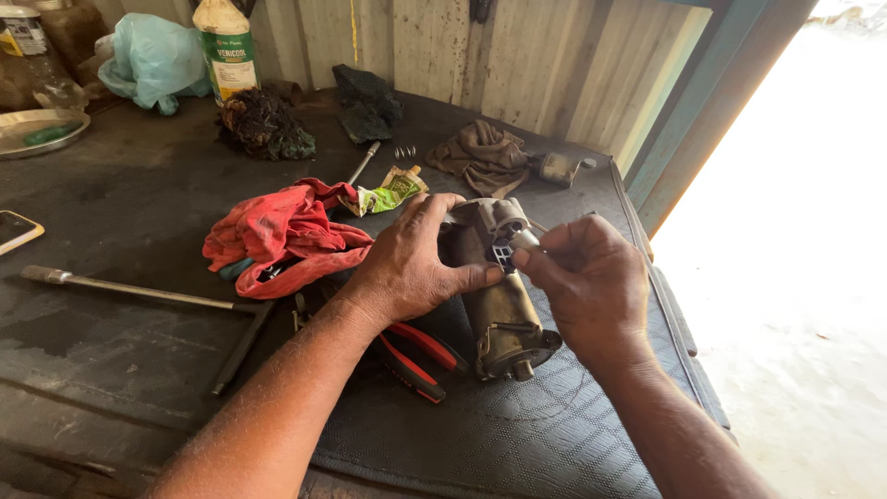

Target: The person disassembles a cylindrical electromechanical device on a workbench. They use a red cloth to wipe a metal rod, then use a screwdriver and pliers to remove and adjust components of the device.

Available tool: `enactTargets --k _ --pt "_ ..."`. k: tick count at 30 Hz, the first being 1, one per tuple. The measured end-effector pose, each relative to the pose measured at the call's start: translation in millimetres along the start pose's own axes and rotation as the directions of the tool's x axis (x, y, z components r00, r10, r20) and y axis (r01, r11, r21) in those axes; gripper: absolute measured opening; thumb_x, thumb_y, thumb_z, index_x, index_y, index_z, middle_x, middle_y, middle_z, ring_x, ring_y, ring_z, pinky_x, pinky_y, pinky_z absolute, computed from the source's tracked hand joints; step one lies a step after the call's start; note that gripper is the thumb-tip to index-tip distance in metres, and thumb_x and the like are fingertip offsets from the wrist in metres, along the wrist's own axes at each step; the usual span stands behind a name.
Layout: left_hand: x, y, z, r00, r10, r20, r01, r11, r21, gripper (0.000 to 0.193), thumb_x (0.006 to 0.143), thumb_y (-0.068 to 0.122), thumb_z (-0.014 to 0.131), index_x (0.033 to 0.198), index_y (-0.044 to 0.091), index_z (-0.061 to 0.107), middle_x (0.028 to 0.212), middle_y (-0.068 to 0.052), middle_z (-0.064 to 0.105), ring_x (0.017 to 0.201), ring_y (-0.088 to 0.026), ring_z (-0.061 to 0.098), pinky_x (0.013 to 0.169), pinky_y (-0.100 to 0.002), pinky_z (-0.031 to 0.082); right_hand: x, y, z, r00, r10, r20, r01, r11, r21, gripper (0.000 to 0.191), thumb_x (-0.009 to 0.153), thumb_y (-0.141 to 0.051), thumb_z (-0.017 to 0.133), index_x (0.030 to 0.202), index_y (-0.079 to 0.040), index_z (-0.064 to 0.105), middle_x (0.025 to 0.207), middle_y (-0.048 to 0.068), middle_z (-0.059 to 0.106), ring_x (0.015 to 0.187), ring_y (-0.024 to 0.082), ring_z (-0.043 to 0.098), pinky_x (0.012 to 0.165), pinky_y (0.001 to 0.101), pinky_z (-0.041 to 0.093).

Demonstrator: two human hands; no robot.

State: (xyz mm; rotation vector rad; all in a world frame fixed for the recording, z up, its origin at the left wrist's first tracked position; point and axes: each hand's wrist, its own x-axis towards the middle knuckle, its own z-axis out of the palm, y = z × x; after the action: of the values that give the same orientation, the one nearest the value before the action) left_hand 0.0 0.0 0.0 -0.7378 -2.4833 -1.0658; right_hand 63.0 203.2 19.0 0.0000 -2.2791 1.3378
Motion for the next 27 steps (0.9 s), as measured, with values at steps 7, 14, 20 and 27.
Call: enactTargets --k 7,14,20,27 --pt "-2.3 -2.1 0.0 0.999 0.028 -0.034 -0.028 0.999 -0.015 0.098 0.067 0.070 0.081 0.137 0.008 0.051 0.132 -0.017 0.058 0.127 -0.034 0.058 0.103 -0.044 0.049 -2.7 -5.6 7.9 0.993 -0.058 -0.098 0.051 0.996 -0.070 0.028 0.080 -0.023 0.088 0.082 -0.006 0.066 0.077 0.004 0.074 0.070 0.012 0.070 0.065 0.0307 0.058" --pt "-2.6 -4.1 0.9 0.993 0.092 -0.078 -0.093 0.996 -0.014 0.097 0.067 0.070 0.082 0.134 0.007 0.053 0.130 -0.017 0.059 0.125 -0.035 0.059 0.102 -0.044 0.050 -11.2 -14.5 9.2 0.984 -0.144 -0.104 0.133 0.985 -0.109 0.026 0.080 -0.020 0.087 0.087 -0.004 0.068 0.080 0.007 0.077 0.075 0.013 0.075 0.067 0.0292 0.060" --pt "-2.4 -2.4 -1.6 0.999 0.029 -0.037 -0.030 0.999 -0.026 0.094 0.066 0.072 0.079 0.131 0.008 0.054 0.124 -0.015 0.059 0.121 -0.032 0.062 0.099 -0.043 0.052 -11.9 -14.3 11.4 0.978 -0.192 -0.077 0.182 0.976 -0.122 0.025 0.079 -0.019 0.087 0.090 -0.004 0.071 0.082 0.007 0.079 0.076 0.012 0.076 0.069 0.0288 0.061" --pt "-2.9 0.3 -2.7 0.997 0.049 -0.055 -0.050 0.998 -0.029 0.094 0.068 0.073 0.079 0.130 0.008 0.056 0.124 -0.015 0.060 0.121 -0.033 0.063 0.100 -0.044 0.052 -15.5 -16.2 9.2 0.994 -0.099 -0.035 0.092 0.980 -0.175 0.022 0.075 -0.017 0.087 0.084 -0.005 0.071 0.078 0.006 0.079 0.072 0.011 0.076 0.067 0.0288 0.061"
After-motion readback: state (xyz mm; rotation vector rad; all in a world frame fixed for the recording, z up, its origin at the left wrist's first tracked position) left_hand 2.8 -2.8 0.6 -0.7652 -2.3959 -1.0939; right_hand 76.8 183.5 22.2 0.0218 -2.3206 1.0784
